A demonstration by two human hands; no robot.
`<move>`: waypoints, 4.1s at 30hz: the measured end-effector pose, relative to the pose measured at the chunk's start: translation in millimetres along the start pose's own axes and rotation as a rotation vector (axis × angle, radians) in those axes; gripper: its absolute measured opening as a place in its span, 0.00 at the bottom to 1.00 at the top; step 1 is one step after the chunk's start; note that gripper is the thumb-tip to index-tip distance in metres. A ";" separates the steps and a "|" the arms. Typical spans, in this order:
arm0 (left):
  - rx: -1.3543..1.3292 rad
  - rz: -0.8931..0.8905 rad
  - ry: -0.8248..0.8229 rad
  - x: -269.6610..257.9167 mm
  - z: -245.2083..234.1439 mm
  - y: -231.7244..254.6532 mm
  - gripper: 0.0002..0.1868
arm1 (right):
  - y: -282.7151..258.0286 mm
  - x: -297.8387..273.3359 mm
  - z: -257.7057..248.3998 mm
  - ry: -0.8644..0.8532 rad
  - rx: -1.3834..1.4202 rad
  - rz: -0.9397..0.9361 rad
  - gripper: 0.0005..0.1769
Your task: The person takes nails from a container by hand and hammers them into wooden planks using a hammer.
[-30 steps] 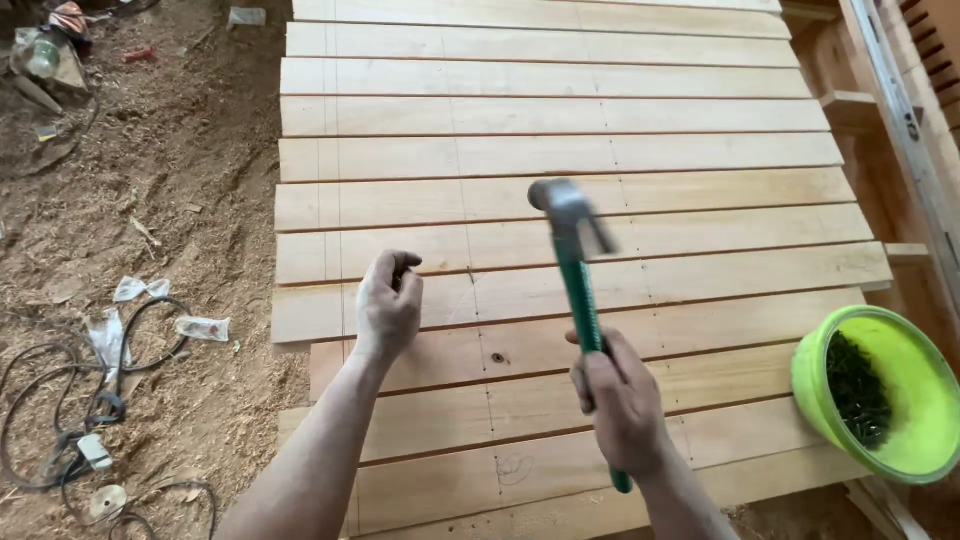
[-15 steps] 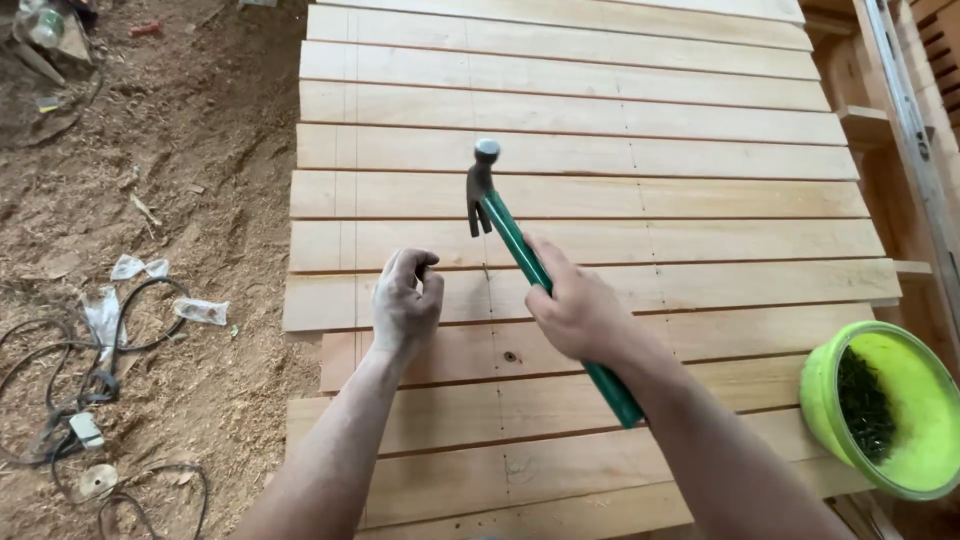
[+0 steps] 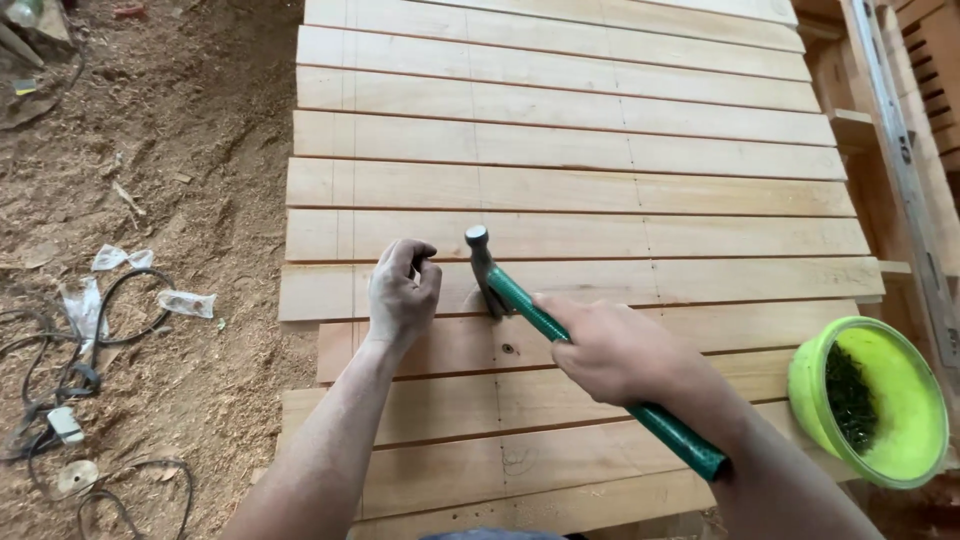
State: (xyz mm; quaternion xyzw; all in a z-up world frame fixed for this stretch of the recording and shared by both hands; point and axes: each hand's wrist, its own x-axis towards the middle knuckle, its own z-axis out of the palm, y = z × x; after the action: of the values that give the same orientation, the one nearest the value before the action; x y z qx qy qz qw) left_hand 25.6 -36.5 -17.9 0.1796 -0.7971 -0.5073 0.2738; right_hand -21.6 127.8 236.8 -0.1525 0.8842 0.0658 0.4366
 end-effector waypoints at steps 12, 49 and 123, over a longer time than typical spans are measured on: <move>0.015 0.003 -0.008 0.8 1.3 -0.4 0.06 | -10.5 49.5 -3.9 0.282 0.330 -0.190 0.36; -0.015 -0.042 -0.027 0.8 -1.4 8.1 0.08 | 43.0 46.7 3.8 0.826 0.287 -0.175 0.26; 0.110 -0.110 -0.099 2.7 3.3 10.3 0.08 | 64.8 49.3 150.4 0.590 0.932 -0.196 0.18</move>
State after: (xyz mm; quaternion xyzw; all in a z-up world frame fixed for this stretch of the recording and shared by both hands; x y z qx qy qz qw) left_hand 21.4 -31.3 -9.0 0.2125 -0.8254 -0.4851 0.1956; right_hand 42.1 216.1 104.9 -0.0369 0.8862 -0.4183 0.1958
